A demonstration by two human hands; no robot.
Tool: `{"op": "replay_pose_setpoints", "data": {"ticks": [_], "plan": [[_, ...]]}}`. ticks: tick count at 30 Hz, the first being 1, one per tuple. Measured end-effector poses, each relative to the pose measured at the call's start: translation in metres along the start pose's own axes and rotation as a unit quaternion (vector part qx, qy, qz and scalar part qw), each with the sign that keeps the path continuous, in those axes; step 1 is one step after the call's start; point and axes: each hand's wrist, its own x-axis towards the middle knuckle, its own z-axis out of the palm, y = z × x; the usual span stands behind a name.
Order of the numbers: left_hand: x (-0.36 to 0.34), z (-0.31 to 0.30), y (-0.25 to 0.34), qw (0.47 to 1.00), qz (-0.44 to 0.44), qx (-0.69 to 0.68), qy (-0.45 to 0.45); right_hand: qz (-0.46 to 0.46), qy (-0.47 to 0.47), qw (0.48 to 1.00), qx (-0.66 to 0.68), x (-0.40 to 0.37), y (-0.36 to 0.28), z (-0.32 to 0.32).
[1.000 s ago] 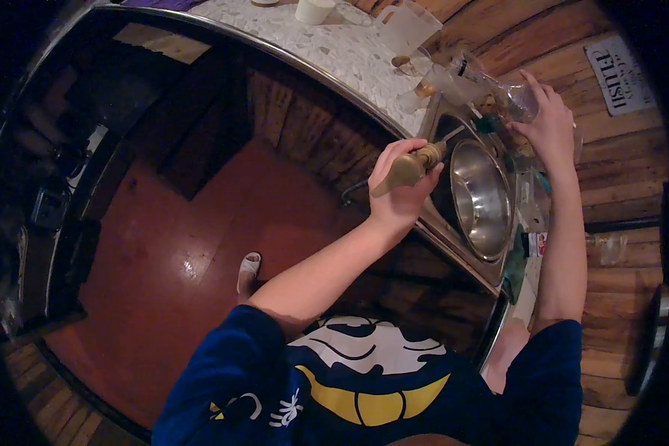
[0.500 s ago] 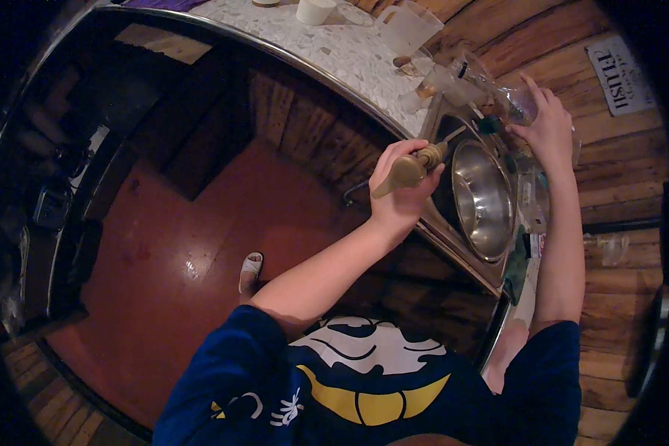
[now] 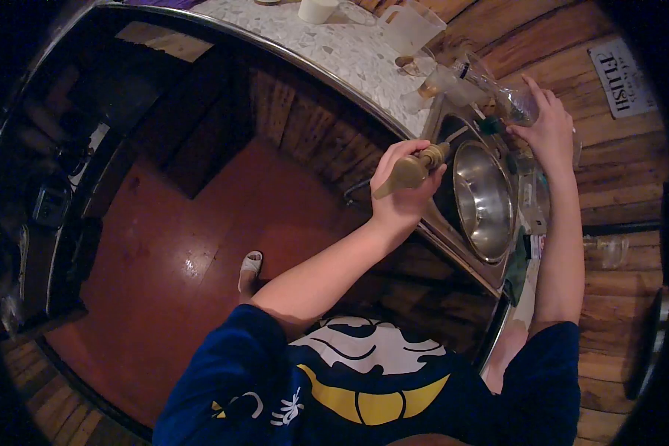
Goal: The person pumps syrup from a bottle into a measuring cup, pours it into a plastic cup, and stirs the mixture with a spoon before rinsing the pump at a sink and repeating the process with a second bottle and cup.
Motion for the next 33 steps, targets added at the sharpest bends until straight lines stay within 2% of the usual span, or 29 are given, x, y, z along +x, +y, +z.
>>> {"op": "replay_pose_setpoints", "data": {"ticks": [18,24,27,33], "plan": [[0.0,0.002,-0.004,1.0,0.026,-0.002,0.015,0.013,-0.002,1.0,0.003,-0.001,0.002,0.001],[0.002,-0.003,0.006,0.993,0.022,0.12,-0.003,0.07,-0.012,0.997,0.036,-0.015,-0.004,0.009],[0.001,-0.003,0.006,0.99,0.013,0.139,-0.023,0.115,-0.027,0.99,0.08,-0.023,-0.012,0.015],[-0.005,0.001,-0.001,0.995,-0.09,-0.019,-0.038,0.168,-0.044,0.966,0.191,-0.037,-0.018,0.034]]}}
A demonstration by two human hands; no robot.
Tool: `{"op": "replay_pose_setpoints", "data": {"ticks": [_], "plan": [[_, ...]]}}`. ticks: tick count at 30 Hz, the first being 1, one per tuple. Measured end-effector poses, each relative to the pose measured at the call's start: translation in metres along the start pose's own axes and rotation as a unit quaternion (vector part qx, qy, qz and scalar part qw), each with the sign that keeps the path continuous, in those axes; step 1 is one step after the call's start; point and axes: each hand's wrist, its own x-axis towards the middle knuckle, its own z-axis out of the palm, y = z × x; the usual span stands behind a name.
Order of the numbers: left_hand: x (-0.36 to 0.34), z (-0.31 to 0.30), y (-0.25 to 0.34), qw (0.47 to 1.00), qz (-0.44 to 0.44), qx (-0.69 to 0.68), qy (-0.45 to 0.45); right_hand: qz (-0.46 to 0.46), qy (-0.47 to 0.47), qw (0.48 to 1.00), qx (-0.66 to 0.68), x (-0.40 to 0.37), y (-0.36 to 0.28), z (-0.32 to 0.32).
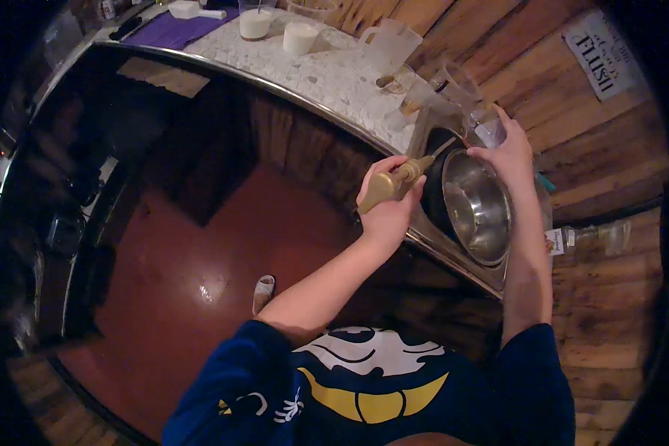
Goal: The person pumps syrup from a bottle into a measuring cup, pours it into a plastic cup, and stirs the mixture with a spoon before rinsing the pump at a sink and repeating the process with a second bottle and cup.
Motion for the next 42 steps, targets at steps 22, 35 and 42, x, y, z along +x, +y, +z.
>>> {"op": "replay_pose_setpoints", "data": {"ticks": [22,35,42], "plan": [[-0.001,0.005,0.017,0.996,0.0,-0.084,0.021,0.077,0.092,0.938,0.325,-0.01,0.021,-0.003],[0.021,-0.024,0.123,0.994,0.094,-0.063,0.002,0.147,0.108,0.959,0.216,-0.073,0.11,-0.001],[0.037,-0.038,0.178,0.986,0.156,-0.02,-0.045,0.1,0.124,0.965,0.21,-0.095,0.106,-0.003]]}}
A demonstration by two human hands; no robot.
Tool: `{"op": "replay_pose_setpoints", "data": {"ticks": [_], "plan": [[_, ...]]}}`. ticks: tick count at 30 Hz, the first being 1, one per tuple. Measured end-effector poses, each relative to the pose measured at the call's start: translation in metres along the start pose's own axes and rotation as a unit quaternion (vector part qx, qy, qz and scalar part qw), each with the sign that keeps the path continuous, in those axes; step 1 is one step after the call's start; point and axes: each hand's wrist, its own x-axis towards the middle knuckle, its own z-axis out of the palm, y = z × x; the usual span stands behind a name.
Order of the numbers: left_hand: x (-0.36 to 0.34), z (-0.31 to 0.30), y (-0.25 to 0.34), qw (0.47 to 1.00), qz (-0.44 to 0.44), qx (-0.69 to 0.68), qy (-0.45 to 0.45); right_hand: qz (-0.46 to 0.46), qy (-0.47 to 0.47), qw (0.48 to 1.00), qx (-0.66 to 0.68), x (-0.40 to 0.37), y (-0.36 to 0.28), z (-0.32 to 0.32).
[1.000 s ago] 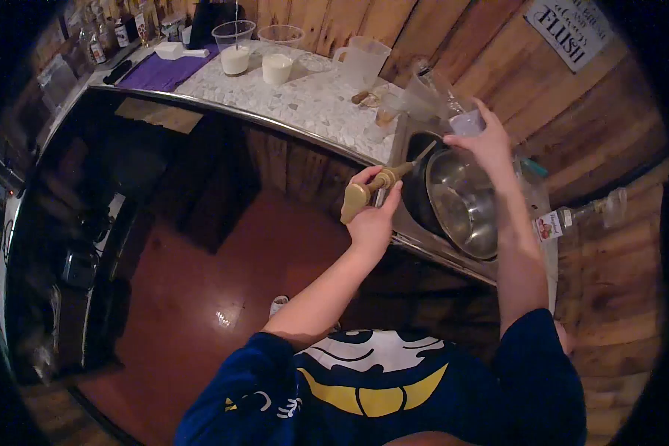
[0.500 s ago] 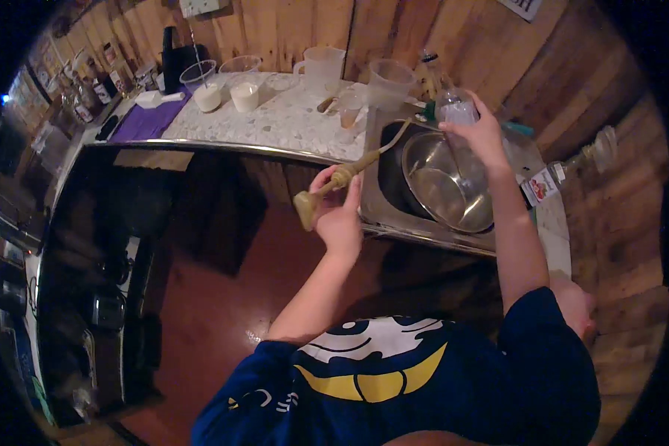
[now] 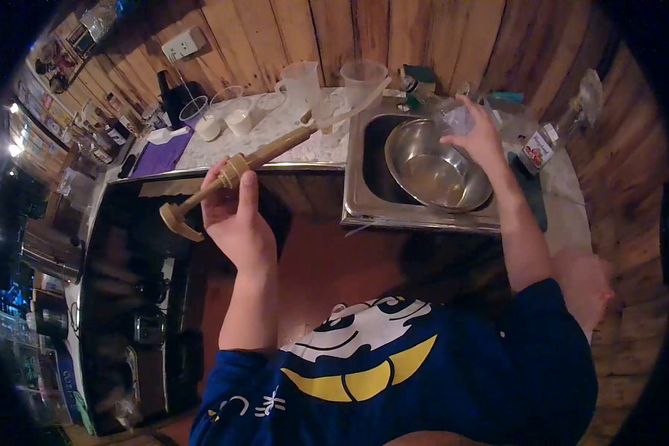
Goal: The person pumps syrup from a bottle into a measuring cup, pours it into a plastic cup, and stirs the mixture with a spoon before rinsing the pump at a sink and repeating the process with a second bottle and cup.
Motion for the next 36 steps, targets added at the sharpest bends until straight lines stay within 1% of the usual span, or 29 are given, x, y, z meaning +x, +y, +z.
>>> {"op": "replay_pose_setpoints", "data": {"ticks": [1,4,7,9,10,12,15,18,21,24,27,28,31,34,36], "plan": [[0.002,-0.001,0.004,1.0,-0.001,-0.009,-0.013,0.004,-0.003,1.0,-0.014,-0.001,-0.002,-0.002],[0.009,-0.005,0.01,1.0,-0.002,0.021,0.008,-0.034,0.011,0.999,0.007,-0.005,-0.005,-0.005],[0.011,-0.006,0.016,0.999,0.002,0.035,0.004,-0.051,0.021,0.998,-0.019,-0.011,-0.005,-0.004],[0.012,-0.006,0.02,0.998,0.011,0.064,-0.003,-0.05,-0.005,0.999,-0.016,-0.01,0.003,-0.001],[0.013,-0.007,0.02,0.999,0.01,0.049,-0.007,-0.05,-0.017,0.999,-0.014,-0.009,0.006,0.001],[0.016,-0.008,0.02,1.0,0.005,0.019,-0.015,-0.043,-0.016,0.999,-0.021,-0.01,0.006,0.001],[0.019,-0.01,0.021,0.998,0.011,0.052,-0.032,-0.05,-0.009,0.998,-0.038,-0.014,0.004,0.001],[0.022,-0.005,0.022,0.998,0.012,0.044,-0.033,-0.057,-0.013,0.997,-0.042,-0.013,0.005,0.001],[0.03,-0.007,0.02,0.997,0.013,0.046,-0.061,-0.074,-0.005,0.997,-0.027,-0.013,-0.001,-0.003],[0.039,-0.001,0.025,0.993,0.016,0.083,-0.083,-0.105,0.002,0.994,-0.02,-0.016,-0.006,-0.01],[0.064,0.011,0.033,0.984,0.02,0.109,-0.14,-0.127,-0.007,0.991,-0.027,-0.018,-0.012,-0.015],[0.074,0.018,0.036,0.983,0.036,0.094,-0.155,-0.132,-0.011,0.991,-0.031,-0.019,-0.015,-0.017],[0.104,0.05,0.05,0.966,0.027,0.115,-0.228,-0.116,-0.045,0.991,0.046,-0.022,-0.031,-0.026],[0.129,0.091,0.059,0.906,0.092,0.214,-0.354,-0.096,-0.055,0.989,0.101,-0.026,-0.047,-0.023],[0.133,0.125,0.064,0.91,0.075,0.225,-0.341,-0.09,-0.011,0.979,0.181,-0.028,-0.045,-0.011]]}}
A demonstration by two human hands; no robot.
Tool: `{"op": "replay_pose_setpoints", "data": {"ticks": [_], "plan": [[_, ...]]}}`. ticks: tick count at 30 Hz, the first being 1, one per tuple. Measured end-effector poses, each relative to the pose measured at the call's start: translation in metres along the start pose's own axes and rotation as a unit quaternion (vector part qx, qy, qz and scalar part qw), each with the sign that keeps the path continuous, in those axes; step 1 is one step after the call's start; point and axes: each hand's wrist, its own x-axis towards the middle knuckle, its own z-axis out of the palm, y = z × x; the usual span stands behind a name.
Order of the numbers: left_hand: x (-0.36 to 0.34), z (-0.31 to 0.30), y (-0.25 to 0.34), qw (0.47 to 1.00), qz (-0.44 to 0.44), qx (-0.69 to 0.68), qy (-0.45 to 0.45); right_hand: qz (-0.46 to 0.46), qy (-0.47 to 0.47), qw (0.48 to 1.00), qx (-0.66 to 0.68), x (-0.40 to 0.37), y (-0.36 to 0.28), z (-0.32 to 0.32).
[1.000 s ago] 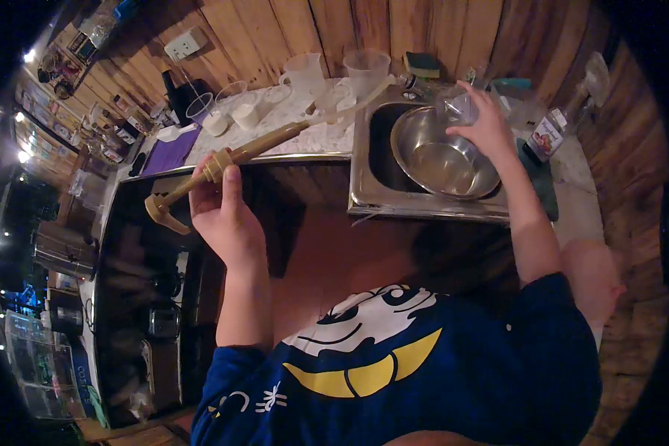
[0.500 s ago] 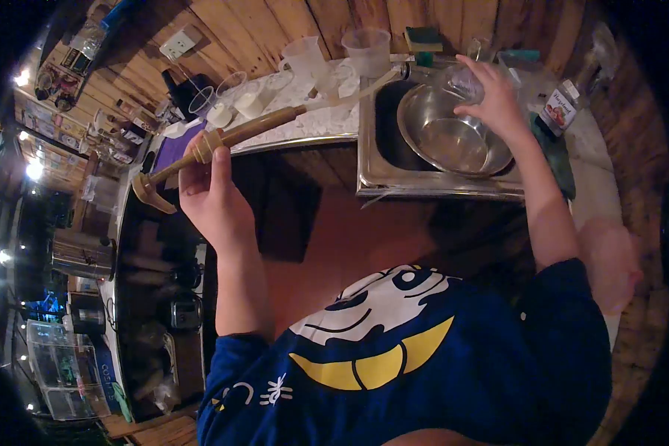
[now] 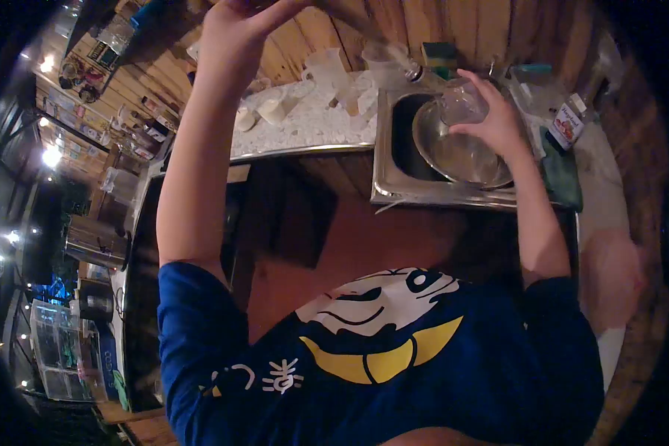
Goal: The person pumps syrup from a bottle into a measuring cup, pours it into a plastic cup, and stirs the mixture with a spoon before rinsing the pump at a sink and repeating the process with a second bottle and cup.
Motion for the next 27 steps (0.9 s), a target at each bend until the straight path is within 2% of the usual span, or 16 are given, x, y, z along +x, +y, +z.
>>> {"op": "replay_pose_setpoints", "data": {"ticks": [1,4,7,8,10,12,16,19,20,24,27], "plan": [[0.01,0.007,0.006,1.0,-0.009,0.0,0.003,-0.001,0.027,0.999,0.037,-0.001,0.003,0.003],[0.036,0.014,0.02,0.986,0.073,0.062,-0.14,0.004,0.07,0.997,0.023,-0.003,-0.001,0.002],[0.056,0.031,0.0,0.983,0.097,-0.016,-0.157,0.021,0.115,0.992,0.049,-0.009,-0.004,0.0],[0.048,0.034,0.005,0.986,0.087,0.048,-0.137,0.029,0.123,0.99,0.053,-0.01,-0.004,0.0],[0.037,0.046,0.007,0.988,0.065,-0.016,-0.139,0.069,0.125,0.988,0.055,-0.014,-0.011,-0.004],[0.029,0.059,0.005,0.987,0.039,-0.106,-0.115,0.05,0.144,0.988,0.038,-0.018,-0.008,-0.003],[0.042,0.062,-0.009,0.985,0.057,-0.082,-0.14,0.034,0.162,0.986,0.018,-0.023,-0.019,-0.01],[0.035,0.075,-0.006,0.981,0.048,-0.049,-0.18,0.062,0.167,0.984,-0.009,-0.023,-0.033,-0.015],[0.028,0.08,0.002,0.978,0.019,0.022,-0.205,0.06,0.173,0.983,-0.014,-0.022,-0.04,-0.017],[0.012,0.101,-0.003,0.957,-0.006,-0.176,-0.232,0.063,0.196,0.978,-0.023,-0.025,-0.056,-0.018],[0.005,0.113,-0.017,0.937,-0.009,-0.262,-0.23,0.075,0.2,0.977,-0.026,-0.031,-0.06,-0.015]]}}
